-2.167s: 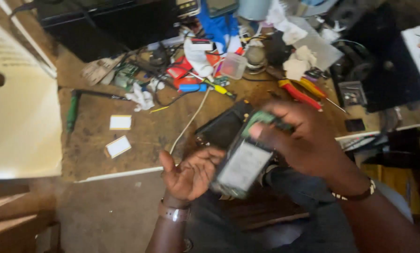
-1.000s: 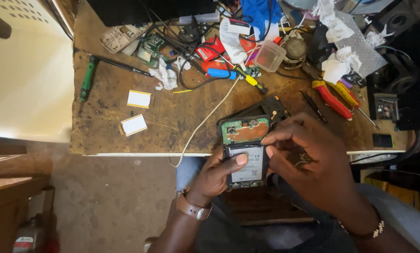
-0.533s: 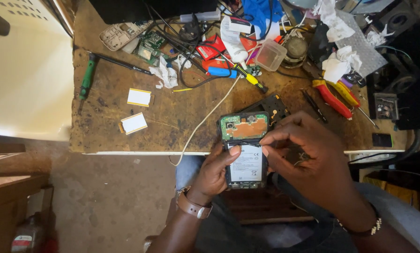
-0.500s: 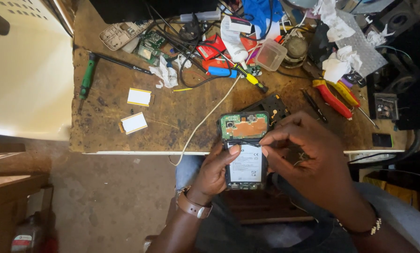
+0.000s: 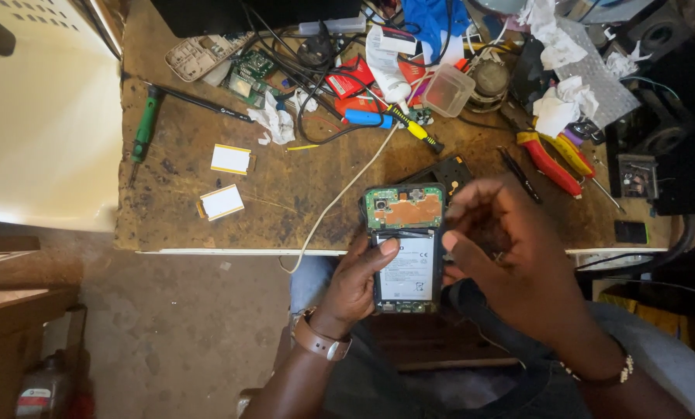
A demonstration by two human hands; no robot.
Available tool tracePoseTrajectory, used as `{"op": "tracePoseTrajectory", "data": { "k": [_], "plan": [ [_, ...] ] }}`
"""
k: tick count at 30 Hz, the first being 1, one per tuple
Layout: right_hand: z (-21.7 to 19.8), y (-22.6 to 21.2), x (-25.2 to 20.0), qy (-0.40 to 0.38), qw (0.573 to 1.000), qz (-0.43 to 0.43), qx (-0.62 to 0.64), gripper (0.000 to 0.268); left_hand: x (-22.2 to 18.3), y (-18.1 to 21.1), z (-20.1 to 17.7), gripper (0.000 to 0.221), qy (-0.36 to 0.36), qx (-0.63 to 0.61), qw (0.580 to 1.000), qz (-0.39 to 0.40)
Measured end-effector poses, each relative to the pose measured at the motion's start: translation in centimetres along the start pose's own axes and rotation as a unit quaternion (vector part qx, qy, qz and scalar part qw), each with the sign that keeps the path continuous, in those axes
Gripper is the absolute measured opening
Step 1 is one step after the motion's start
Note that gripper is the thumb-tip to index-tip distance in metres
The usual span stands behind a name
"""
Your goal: Assembling a smartphone by installing the battery and snapping the back cover into place.
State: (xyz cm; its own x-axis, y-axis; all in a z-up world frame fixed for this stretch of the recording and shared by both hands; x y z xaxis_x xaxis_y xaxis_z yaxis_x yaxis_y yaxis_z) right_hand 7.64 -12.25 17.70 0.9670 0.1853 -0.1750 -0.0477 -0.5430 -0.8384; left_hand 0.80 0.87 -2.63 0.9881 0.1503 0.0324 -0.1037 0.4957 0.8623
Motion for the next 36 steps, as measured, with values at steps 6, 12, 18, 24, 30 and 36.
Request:
{"op": "tracePoseTrajectory", "data": {
  "k": [6, 12, 18, 24, 30, 36],
  "plan": [
    [0.6, 1.3, 0.3, -0.074, 0.995, -0.033, -0.063, 0.022, 1.1, 2.8, 2.0, 0.059, -0.038, -0.062, 0.994, -0.081],
    [0.9, 0.8, 0.3, -0.084, 0.995, -0.038, -0.027, 0.019, 1.0, 3.0, 2.2, 0.054, -0.024, -0.146, 0.986, -0.08],
    [1.2, 0.9, 0.2, -0.091, 0.995, -0.034, -0.011, 0.019, 0.9, 3.2, 2.2, 0.053, -0.021, -0.133, 0.986, -0.095],
    [1.1, 0.9, 0.3, -0.08, 0.995, -0.049, -0.015, 0.019, 1.2, 4.9, 2.4, 0.054, -0.037, -0.076, 0.995, -0.054],
    [1.2, 0.6, 0.3, -0.084, 0.995, -0.044, -0.021, 0.02, 1.2, 4.1, 2.3, 0.053, -0.051, -0.079, 0.994, -0.055],
    [1.3, 0.1, 0.2, -0.092, 0.993, -0.067, -0.011, 0.016, 1.0, 3.4, 2.3, 0.051, -0.023, -0.169, 0.982, -0.078]
  ]
}}
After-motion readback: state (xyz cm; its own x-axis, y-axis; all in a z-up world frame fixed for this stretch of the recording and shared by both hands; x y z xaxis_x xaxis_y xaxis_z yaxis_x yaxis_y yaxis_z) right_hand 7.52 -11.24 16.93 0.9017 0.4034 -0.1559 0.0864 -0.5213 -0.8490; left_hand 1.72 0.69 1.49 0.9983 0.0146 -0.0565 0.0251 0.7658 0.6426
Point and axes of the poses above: each hand's wrist, its own x-axis towards the middle knuckle, its own z-axis out of the palm, y = z × x, the point moved 5 cm from there along x, towards the middle knuckle, and after that the axes turned 6 degrees about y, right-handed, at the moved point
